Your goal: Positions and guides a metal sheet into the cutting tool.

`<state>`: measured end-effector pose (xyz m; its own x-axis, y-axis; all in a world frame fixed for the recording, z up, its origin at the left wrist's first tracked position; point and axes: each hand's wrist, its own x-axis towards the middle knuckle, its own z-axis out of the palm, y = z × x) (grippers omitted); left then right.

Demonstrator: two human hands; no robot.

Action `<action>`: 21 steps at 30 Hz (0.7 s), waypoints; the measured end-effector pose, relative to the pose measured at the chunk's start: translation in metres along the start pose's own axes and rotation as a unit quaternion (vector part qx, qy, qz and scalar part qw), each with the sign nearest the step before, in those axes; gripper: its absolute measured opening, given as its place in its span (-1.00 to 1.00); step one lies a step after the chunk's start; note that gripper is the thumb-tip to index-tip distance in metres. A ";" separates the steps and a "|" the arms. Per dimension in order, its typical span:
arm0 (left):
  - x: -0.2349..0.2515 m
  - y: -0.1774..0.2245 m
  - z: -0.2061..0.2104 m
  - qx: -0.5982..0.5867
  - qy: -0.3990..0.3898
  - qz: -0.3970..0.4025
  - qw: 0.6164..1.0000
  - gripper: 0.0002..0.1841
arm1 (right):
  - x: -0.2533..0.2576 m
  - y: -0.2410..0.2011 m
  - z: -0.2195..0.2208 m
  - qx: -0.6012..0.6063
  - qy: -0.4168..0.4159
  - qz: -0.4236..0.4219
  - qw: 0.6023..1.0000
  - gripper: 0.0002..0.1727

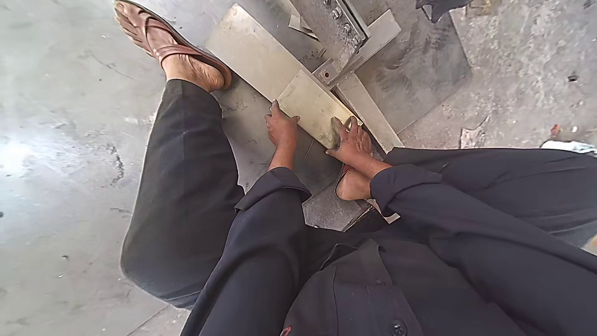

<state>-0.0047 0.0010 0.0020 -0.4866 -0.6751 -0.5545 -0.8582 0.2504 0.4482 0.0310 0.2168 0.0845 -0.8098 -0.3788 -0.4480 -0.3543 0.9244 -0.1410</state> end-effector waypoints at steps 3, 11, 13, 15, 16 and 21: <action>-0.001 0.000 -0.002 0.001 0.000 0.005 1.000 -0.03 | 0.004 0.004 0.005 0.003 0.000 -0.003 1.000 0.67; -0.037 -0.010 0.015 -0.128 0.027 -0.049 0.990 -0.23 | 0.007 0.012 -0.001 0.016 -0.027 0.003 1.000 0.56; -0.039 -0.019 0.037 -0.285 -0.090 -0.123 0.946 -0.28 | 0.025 0.017 0.013 0.022 -0.015 0.001 1.000 0.44; -0.041 -0.018 0.050 -0.414 -0.200 -0.171 0.872 -0.26 | 0.058 0.026 0.035 0.018 0.001 -0.002 1.000 0.25; -0.043 -0.015 0.054 -0.446 -0.212 -0.176 0.851 -0.31 | 0.067 0.028 0.037 0.011 -0.011 0.004 1.000 0.23; -0.049 -0.010 0.052 -0.479 -0.194 -0.160 0.841 -0.57 | 0.053 0.018 0.001 0.023 -0.054 0.022 0.998 0.20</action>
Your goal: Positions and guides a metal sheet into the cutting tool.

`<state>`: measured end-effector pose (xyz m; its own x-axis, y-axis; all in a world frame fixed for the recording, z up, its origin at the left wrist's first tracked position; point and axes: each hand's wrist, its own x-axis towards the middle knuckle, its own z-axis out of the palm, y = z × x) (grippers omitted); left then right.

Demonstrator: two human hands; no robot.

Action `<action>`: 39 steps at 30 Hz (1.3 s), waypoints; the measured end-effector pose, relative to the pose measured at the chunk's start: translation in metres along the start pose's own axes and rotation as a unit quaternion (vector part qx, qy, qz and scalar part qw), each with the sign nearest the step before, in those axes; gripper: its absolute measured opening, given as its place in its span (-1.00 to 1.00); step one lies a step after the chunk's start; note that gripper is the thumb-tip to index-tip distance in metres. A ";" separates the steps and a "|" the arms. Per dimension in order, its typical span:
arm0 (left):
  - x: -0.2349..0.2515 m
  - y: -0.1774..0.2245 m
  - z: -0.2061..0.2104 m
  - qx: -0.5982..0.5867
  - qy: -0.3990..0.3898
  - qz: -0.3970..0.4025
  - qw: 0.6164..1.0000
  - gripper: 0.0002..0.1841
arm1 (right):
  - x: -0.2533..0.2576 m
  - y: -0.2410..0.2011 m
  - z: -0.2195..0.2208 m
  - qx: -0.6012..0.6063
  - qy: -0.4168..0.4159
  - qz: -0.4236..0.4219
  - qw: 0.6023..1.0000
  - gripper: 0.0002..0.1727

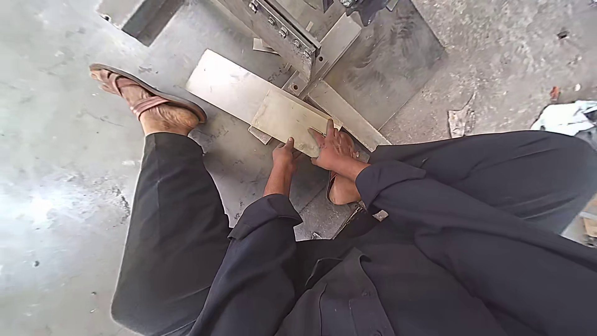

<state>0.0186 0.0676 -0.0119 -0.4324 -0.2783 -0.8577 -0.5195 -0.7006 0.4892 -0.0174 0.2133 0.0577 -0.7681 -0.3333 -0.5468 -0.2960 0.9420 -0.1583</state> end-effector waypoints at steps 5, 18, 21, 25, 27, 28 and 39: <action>0.002 -0.008 0.021 -0.019 -0.017 -0.022 0.999 -0.57 | 0.001 0.027 0.001 0.037 0.045 -0.029 0.998 0.24; 0.008 0.083 -0.029 0.598 0.146 0.269 0.741 -0.39 | -0.039 0.005 0.001 0.021 0.025 0.005 0.999 0.58; 0.020 0.080 -0.031 0.627 0.137 0.278 0.715 -0.54 | -0.035 0.002 0.007 0.013 0.038 0.011 0.999 0.64; 0.017 0.081 -0.031 0.637 0.124 0.269 0.711 -0.64 | -0.035 0.000 0.015 0.008 0.042 0.023 0.999 0.64; 0.019 0.085 -0.032 0.638 0.118 0.273 0.710 -0.63 | -0.025 0.002 0.012 0.020 0.050 0.019 0.998 0.57; 0.019 0.084 -0.033 0.636 0.114 0.274 0.713 -0.63 | -0.020 0.004 0.014 0.023 0.053 0.016 0.998 0.53; 0.025 0.084 -0.052 0.596 0.082 0.278 0.749 -0.49 | 0.026 0.015 0.008 0.016 0.003 0.009 1.000 0.13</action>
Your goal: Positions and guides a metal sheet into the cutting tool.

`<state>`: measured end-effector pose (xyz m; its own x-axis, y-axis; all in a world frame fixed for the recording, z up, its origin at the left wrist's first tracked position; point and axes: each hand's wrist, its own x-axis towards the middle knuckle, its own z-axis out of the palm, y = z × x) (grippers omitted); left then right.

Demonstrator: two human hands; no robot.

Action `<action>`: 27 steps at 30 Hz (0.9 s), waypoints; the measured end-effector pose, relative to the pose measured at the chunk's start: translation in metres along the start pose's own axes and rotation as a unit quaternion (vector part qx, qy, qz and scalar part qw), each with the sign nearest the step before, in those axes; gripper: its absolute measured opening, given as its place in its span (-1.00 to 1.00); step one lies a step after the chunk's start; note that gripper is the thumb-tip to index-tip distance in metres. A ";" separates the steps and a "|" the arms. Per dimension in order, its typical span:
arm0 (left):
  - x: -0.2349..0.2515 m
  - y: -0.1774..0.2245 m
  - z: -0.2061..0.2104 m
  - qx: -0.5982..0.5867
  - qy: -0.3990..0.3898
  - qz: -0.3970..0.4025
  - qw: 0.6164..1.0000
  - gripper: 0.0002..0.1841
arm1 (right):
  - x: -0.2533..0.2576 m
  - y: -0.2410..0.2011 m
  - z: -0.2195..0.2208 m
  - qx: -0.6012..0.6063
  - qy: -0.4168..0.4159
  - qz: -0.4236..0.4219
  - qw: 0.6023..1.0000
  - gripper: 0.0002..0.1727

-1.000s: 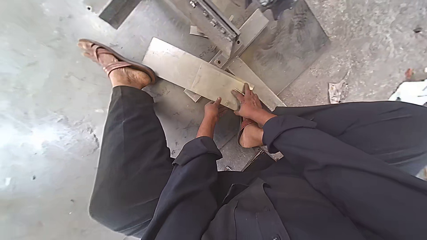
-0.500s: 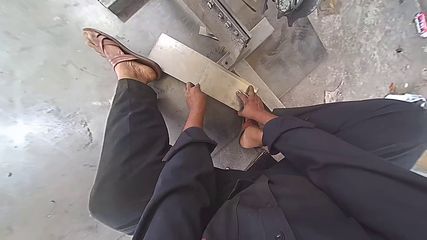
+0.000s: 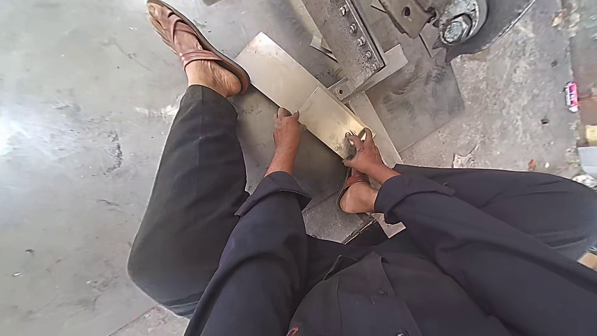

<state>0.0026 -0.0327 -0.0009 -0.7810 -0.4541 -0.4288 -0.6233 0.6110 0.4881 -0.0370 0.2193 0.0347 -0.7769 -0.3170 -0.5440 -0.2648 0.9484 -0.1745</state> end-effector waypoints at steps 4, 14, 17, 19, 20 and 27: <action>0.003 -0.010 0.003 -0.028 0.016 0.015 0.999 -0.51 | -0.024 0.001 0.011 0.022 0.040 -0.001 0.999 0.29; 0.006 -0.017 0.011 -0.042 0.041 0.039 0.998 -0.52 | -0.054 -0.010 0.009 0.026 0.058 0.010 0.998 0.45; 0.003 -0.016 0.011 -0.032 0.038 0.040 0.998 -0.52 | -0.069 -0.018 0.000 0.019 0.046 0.017 0.999 0.45; 0.004 -0.017 0.010 -0.027 0.035 0.041 0.998 -0.52 | -0.072 -0.018 -0.003 0.016 0.046 0.011 0.999 0.43; 0.004 -0.017 0.011 -0.026 0.037 0.044 0.998 -0.52 | -0.074 -0.019 -0.004 0.018 0.046 0.011 0.999 0.42; 0.004 -0.017 0.011 -0.015 0.037 0.044 0.998 -0.51 | -0.072 -0.014 -0.002 0.009 0.046 0.005 0.999 0.41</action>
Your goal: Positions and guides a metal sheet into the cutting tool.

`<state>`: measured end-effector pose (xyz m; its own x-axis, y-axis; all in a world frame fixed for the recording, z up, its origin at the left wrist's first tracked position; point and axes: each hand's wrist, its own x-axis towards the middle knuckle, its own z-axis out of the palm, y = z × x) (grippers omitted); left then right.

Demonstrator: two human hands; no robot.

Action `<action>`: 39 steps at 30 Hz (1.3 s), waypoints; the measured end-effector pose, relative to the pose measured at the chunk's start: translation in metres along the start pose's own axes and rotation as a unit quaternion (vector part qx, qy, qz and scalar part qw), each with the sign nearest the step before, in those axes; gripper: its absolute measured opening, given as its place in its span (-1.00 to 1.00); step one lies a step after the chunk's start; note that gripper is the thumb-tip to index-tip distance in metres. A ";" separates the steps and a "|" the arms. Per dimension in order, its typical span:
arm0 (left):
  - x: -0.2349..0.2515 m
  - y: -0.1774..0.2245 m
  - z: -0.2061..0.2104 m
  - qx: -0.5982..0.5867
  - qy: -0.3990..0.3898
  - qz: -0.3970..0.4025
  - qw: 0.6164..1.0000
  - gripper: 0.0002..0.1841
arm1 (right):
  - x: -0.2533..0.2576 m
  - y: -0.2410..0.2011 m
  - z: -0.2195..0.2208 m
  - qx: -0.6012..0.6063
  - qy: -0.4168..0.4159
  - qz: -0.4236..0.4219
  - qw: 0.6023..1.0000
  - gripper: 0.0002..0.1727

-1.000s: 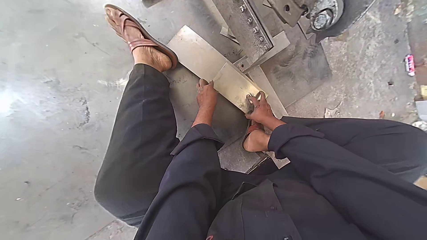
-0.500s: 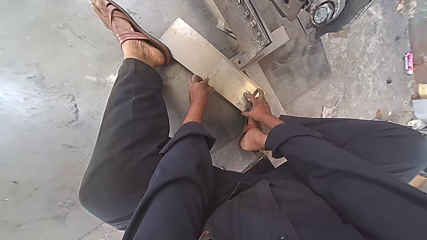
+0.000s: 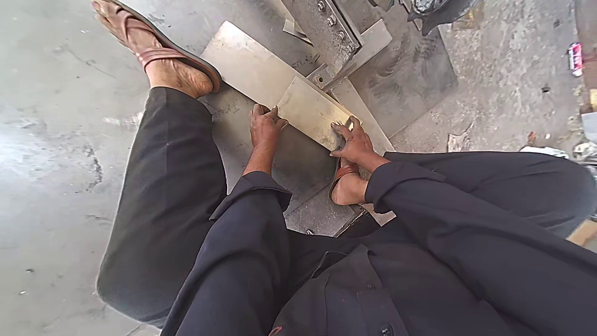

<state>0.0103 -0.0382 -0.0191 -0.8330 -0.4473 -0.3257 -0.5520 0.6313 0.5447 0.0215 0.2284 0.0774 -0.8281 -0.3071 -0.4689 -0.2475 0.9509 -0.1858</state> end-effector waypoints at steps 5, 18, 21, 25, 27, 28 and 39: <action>0.000 0.000 0.002 -0.006 0.009 0.004 1.000 -0.51 | 0.001 -0.002 -0.002 -0.011 -0.011 0.031 0.999 0.47; -0.001 0.000 0.002 -0.002 0.009 0.011 1.000 -0.51 | 0.005 0.005 0.003 -0.036 -0.015 0.061 0.997 0.36; -0.002 0.001 0.001 -0.001 0.007 0.007 1.000 -0.50 | 0.008 0.003 0.002 -0.051 -0.025 0.061 0.997 0.32; -0.003 0.001 0.001 0.004 0.009 0.009 1.000 -0.52 | 0.031 0.002 0.000 -0.066 -0.039 0.066 0.995 0.02; -0.003 0.002 0.001 0.004 0.012 0.008 1.000 -0.51 | 0.032 0.005 0.001 -0.045 -0.049 0.072 0.995 -0.01; -0.002 0.002 0.001 0.001 0.011 0.006 1.000 -0.51 | 0.033 0.008 0.003 -0.033 -0.053 0.074 0.995 0.00; 0.002 0.001 0.003 -0.020 0.009 0.000 1.000 -0.53 | 0.010 0.008 0.011 -0.033 -0.055 0.035 0.997 0.13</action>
<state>0.0077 -0.0366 -0.0212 -0.8318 -0.4594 -0.3116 -0.5500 0.6059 0.5748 0.0165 0.2326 0.0615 -0.7852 -0.2395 -0.5710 -0.2275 0.9693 -0.0936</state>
